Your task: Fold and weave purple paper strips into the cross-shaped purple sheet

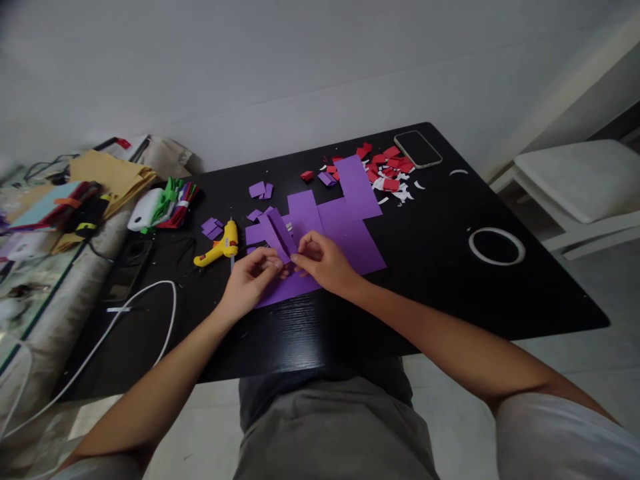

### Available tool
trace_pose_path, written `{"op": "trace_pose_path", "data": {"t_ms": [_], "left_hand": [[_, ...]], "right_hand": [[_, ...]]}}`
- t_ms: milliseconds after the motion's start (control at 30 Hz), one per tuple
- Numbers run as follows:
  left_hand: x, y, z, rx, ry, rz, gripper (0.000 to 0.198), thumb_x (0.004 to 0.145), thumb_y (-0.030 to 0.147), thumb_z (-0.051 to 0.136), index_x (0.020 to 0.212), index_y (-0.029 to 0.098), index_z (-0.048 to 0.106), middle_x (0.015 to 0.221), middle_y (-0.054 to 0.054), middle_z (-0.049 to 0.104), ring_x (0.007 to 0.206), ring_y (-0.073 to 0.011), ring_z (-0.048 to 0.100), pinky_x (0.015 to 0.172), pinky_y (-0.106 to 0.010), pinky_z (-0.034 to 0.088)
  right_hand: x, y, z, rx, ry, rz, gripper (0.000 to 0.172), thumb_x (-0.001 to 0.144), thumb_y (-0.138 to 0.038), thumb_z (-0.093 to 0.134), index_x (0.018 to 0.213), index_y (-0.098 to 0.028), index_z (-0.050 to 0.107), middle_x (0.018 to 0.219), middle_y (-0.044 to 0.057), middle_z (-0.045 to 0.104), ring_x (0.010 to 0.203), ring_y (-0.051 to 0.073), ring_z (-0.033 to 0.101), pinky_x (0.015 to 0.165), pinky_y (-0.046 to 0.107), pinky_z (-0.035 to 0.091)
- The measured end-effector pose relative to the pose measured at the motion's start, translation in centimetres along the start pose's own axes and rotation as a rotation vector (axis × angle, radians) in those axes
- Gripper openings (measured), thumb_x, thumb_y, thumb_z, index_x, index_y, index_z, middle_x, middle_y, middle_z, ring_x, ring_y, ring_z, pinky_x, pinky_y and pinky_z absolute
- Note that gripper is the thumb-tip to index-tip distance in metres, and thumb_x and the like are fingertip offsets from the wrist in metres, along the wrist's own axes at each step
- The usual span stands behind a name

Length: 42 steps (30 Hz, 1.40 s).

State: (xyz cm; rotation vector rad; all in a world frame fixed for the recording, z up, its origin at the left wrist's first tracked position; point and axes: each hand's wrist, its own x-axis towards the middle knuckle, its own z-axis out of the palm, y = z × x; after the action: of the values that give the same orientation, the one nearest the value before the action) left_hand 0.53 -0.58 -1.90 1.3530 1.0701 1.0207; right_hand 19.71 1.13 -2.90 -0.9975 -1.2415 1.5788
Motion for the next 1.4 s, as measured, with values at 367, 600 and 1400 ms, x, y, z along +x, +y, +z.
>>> {"op": "trace_pose_path", "data": {"t_ms": [367, 600, 1400], "left_hand": [[-0.2, -0.3, -0.2, 0.053, 0.001, 0.014, 0.027, 0.087, 0.039, 0.075, 0.100, 0.016, 0.070, 0.083, -0.005, 0.076, 0.078, -0.0174, 0.075, 0.083, -0.032, 0.061], [-0.3, 0.0, -0.2, 0.067, -0.007, 0.009, 0.029, 0.086, 0.041, 0.076, 0.098, 0.015, 0.070, 0.082, -0.006, 0.079, 0.077, -0.0187, 0.077, 0.081, -0.033, 0.063], [0.0, 1.3, -0.2, -0.199, 0.009, -0.119, 0.036, 0.074, 0.036, 0.088, 0.096, 0.014, 0.070, 0.075, -0.003, 0.076, 0.070, -0.0177, 0.075, 0.078, -0.031, 0.061]], "right_hand": [[-0.5, -0.4, 0.0, -0.460, 0.082, -0.256, 0.013, 0.079, -0.030, 0.077, 0.078, -0.019, 0.070, 0.071, -0.001, 0.058, 0.062, 0.013, 0.050, 0.058, 0.028, 0.040], [-0.5, -0.3, 0.1, -0.408, 0.042, -0.239, 0.019, 0.081, -0.033, 0.074, 0.072, -0.020, 0.063, 0.070, -0.001, 0.057, 0.063, 0.013, 0.050, 0.058, 0.028, 0.041], [-0.8, 0.6, -0.1, -0.510, 0.120, -0.547, 0.009, 0.091, -0.024, 0.073, 0.096, -0.025, 0.080, 0.117, 0.007, 0.064, 0.102, 0.020, 0.069, 0.078, 0.034, 0.063]]}}
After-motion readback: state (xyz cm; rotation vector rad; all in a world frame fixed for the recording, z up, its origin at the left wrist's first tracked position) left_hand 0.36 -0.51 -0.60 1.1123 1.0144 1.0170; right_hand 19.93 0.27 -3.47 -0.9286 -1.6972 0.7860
